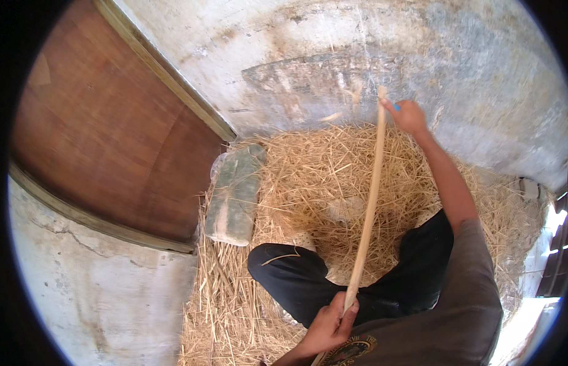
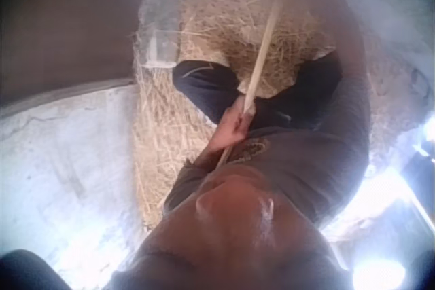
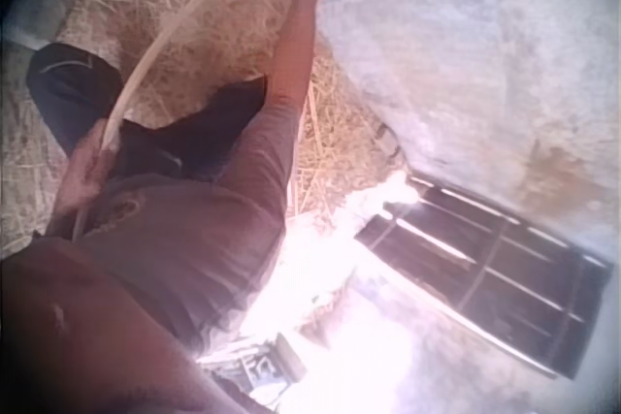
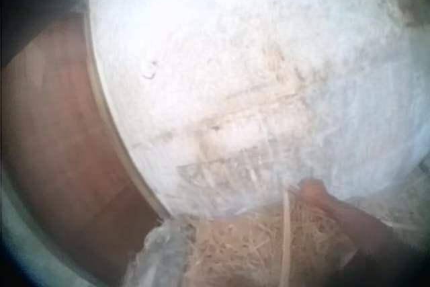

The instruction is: The person sits on a straw-covered floor and uses a blue utility knife to peel the bark off a long, thin wooden stick. They hold the stick vertically and repeatedly scrape the surface to remove the outer layer.

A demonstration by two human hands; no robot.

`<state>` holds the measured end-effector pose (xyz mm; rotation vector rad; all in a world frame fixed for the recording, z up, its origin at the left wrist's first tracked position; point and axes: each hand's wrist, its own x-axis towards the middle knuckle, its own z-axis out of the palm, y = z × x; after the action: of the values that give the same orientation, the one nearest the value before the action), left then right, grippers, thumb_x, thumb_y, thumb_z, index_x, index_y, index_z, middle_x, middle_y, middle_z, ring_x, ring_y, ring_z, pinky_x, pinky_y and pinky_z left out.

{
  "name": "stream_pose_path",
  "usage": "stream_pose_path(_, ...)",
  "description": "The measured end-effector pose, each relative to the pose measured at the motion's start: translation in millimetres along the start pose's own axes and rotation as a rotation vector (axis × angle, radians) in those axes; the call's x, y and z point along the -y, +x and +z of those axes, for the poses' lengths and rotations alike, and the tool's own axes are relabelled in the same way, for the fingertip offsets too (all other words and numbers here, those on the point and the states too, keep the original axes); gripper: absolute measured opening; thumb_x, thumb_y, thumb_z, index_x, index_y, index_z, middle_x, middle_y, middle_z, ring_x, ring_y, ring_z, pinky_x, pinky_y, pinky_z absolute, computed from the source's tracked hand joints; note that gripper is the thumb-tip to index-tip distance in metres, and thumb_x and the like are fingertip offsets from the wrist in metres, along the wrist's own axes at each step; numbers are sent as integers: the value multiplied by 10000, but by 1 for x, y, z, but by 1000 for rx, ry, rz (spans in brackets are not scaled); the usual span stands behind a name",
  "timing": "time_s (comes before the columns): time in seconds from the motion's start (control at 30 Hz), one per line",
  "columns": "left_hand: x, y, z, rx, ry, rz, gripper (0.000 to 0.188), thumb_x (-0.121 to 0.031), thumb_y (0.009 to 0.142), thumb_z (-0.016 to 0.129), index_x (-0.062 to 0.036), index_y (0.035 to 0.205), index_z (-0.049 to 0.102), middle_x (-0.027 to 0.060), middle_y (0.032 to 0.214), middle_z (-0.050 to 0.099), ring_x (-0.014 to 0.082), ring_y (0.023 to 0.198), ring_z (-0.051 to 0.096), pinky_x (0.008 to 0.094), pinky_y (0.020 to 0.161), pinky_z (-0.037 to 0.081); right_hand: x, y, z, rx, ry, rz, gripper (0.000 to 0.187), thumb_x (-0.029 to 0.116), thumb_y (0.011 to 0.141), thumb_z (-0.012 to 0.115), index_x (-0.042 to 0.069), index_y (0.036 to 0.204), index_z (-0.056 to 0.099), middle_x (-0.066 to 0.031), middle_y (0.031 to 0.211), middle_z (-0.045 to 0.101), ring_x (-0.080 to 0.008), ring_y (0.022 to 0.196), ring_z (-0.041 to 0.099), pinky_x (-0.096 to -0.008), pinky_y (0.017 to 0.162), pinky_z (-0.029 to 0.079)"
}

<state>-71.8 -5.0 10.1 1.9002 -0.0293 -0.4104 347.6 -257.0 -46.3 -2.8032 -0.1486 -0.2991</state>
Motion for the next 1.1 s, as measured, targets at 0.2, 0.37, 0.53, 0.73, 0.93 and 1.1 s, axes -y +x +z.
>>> stream_pose_path(0.2,5,2,0,51,-86,-79,132,-153,983,466,-36,1043,451,43,603,428,98,516,428,294,477,343,-28,11,-2,5,-95,-54,800,792,793,411,52,592,639,-93,538,573,-228,562,599,-384,513,474)
stream_pose_path(0.37,19,5,2,117,-164,-114,123,-156,986,468,-40,1024,458,19,632,429,83,551,422,275,498,343,-58,-5,19,5,-174,-92,774,793,780,422,71,629,659,-111,560,583,-264,594,613,-418,550,486)
stream_pose_path(0.53,32,0,4,93,-130,9,118,-161,989,463,-50,1028,468,-10,649,418,59,562,402,245,504,334,-101,-27,45,53,-223,-34,772,785,780,422,60,752,686,-183,714,646,-343,735,645,-483,664,510)
stream_pose_path(0.73,0,-46,-18,-160,-277,-291,135,-175,991,465,-53,1044,484,-30,712,427,37,621,378,211,568,337,-200,-57,28,-18,-24,697,944,803,791,360,-80,954,653,-258,979,662,-380,920,648,-442,834,491)
stream_pose_path(0.93,17,7,-18,-78,-354,-148,181,-148,987,475,-43,1135,490,-52,636,417,14,538,382,192,476,313,-92,-42,-1,-84,299,239,745,656,868,471,-28,596,582,-161,551,540,-265,530,498,-437,603,433)
stream_pose_path(1.1,8,40,-19,-188,-279,-94,319,-130,979,485,-28,1280,458,-30,614,459,36,487,409,194,445,334,54,-130,-37,107,385,-352,575,586,827,605,67,580,590,-85,473,488,-198,436,493,-376,482,409)
